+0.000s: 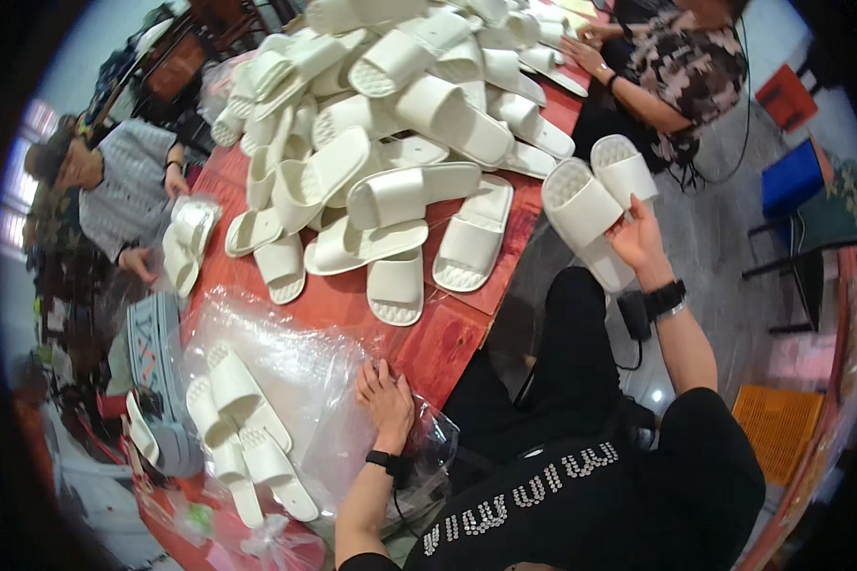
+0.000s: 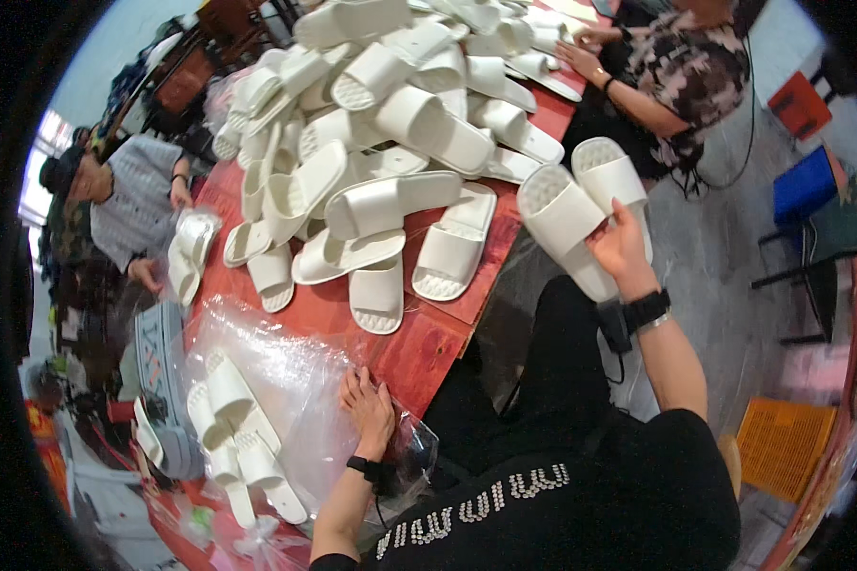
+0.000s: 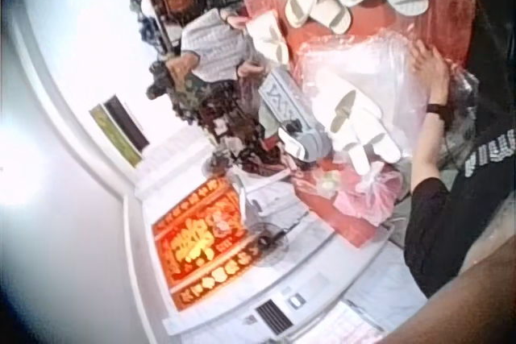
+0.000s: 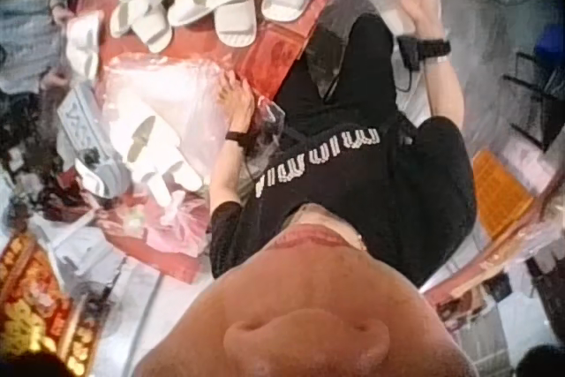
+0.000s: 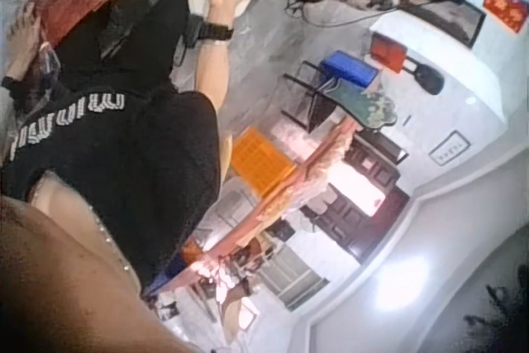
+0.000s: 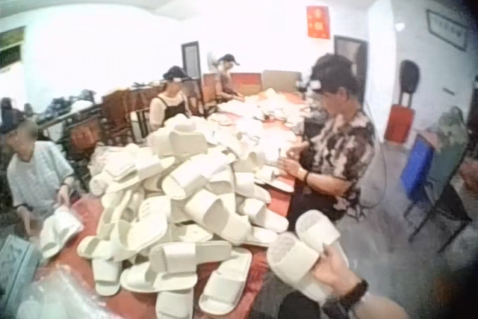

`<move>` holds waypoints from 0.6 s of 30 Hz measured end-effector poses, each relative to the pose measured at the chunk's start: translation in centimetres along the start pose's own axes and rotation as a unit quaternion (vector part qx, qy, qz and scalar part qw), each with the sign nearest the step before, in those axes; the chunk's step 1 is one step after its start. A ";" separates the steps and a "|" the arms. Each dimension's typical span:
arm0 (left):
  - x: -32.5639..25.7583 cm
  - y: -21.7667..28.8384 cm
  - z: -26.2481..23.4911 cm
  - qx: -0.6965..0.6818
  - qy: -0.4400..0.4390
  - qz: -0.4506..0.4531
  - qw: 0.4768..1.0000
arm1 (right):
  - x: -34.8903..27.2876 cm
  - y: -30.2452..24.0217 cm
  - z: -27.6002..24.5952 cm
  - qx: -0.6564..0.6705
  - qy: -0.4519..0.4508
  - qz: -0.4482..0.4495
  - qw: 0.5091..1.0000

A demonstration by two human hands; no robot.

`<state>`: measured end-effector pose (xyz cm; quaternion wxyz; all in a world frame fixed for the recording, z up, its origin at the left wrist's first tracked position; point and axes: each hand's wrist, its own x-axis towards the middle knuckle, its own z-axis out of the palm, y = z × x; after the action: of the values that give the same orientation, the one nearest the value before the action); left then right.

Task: Inspecting and packaging pairs of white rubber sandals into plastic bags.

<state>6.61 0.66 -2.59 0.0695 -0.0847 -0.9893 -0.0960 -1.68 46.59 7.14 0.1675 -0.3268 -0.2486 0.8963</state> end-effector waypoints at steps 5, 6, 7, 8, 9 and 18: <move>-0.5 -0.4 0.1 -0.021 0.024 0.008 0.999 | -9.3 5.7 6.4 -0.046 -0.211 0.207 0.954; -0.9 -0.8 0.2 -0.017 0.026 -0.012 0.999 | -10.7 7.6 7.7 -0.046 -0.254 0.263 0.930; -1.1 -1.0 0.2 -0.033 0.007 -0.027 0.999 | -11.8 9.5 8.8 -0.063 -0.255 0.294 0.919; -1.4 -1.3 0.2 -0.049 -0.012 -0.044 0.998 | -13.0 11.4 10.1 -0.067 -0.251 0.308 0.915; -1.3 -1.4 -0.1 -0.091 -0.011 -0.043 0.995 | -14.1 13.0 10.9 -0.074 -0.244 0.325 0.911; -2.2 -2.1 -0.2 -0.239 0.028 -0.002 0.971 | -15.8 25.8 13.6 -0.089 -0.232 0.389 0.887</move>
<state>8.41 -1.75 -3.12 0.0743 -0.0941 -0.9356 -0.3321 -2.79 13.50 9.75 -0.2867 -0.1936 -0.2120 0.9140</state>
